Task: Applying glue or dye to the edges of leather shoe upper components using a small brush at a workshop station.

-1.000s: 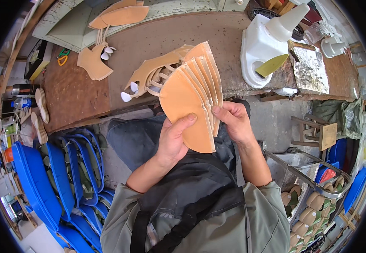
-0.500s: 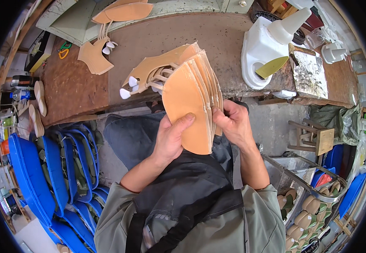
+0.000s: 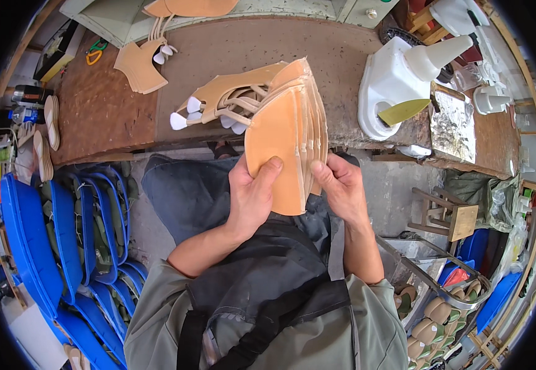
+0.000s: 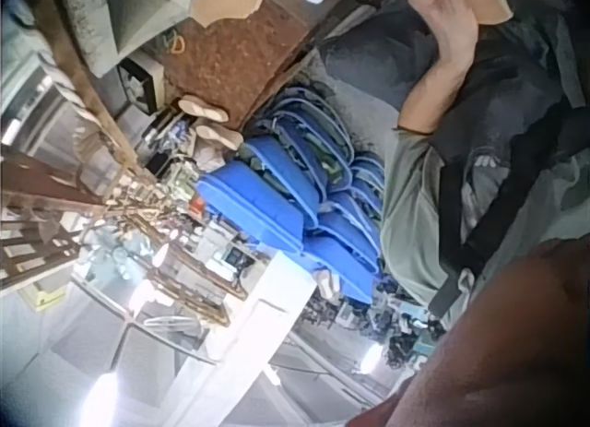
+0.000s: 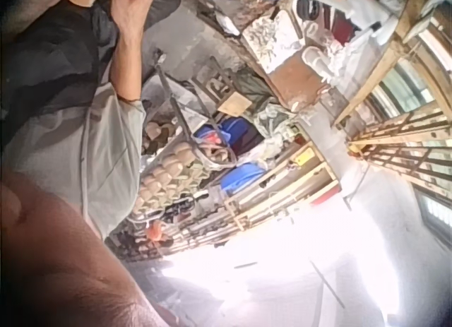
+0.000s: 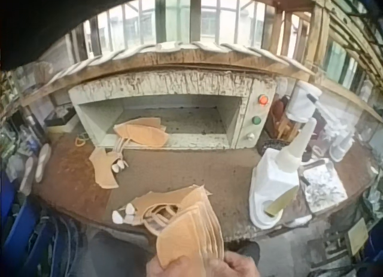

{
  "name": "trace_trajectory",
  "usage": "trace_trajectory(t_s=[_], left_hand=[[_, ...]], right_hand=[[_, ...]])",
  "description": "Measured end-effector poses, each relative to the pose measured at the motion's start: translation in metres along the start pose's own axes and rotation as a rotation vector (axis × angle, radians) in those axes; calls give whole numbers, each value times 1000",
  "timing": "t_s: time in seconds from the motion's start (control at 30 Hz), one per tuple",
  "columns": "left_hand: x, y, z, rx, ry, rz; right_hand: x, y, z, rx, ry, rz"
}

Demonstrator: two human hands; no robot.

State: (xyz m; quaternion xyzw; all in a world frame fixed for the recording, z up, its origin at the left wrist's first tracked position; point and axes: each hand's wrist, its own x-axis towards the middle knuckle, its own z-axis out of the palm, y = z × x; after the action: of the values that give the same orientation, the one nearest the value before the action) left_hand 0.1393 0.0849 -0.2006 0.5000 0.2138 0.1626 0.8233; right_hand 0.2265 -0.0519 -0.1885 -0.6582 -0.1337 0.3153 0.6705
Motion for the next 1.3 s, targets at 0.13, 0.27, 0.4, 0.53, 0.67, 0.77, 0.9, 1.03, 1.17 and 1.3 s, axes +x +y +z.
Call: trace_trajectory(t_s=[0.13, 0.27, 0.4, 0.53, 0.67, 0.77, 0.9, 1.03, 1.17, 1.3], left_hand=[[2, 2, 4, -39, -35, -37], [-2, 13, 6, -335, -194, -171], [-10, 6, 5, -265, -200, -169], [-8, 6, -2, -396, -235, -197], [-5, 16, -3, -377, -267, -204], [-3, 17, -2, -404, -250, -225], [-2, 9, 5, -342, -109, -188], [0, 10, 11, -279, -76, -126], [5, 18, 6, -197, -145, -155], [11, 22, 3, -417, -270, -348]], right_hand=[[5, -1, 1, 128, -49, 50], [4, -4, 3, 285, -3, 27], [6, 2, 6, 235, -15, 3], [9, 1, -1, 280, -76, -5], [13, -2, -5, 257, -107, -17], [14, -6, -6, 211, -105, -22], [17, -10, -9, 224, -129, 0], [16, -10, -13, 198, -136, 29], [13, -23, -13, 163, -144, 83], [14, -18, -13, 204, -130, 90]])
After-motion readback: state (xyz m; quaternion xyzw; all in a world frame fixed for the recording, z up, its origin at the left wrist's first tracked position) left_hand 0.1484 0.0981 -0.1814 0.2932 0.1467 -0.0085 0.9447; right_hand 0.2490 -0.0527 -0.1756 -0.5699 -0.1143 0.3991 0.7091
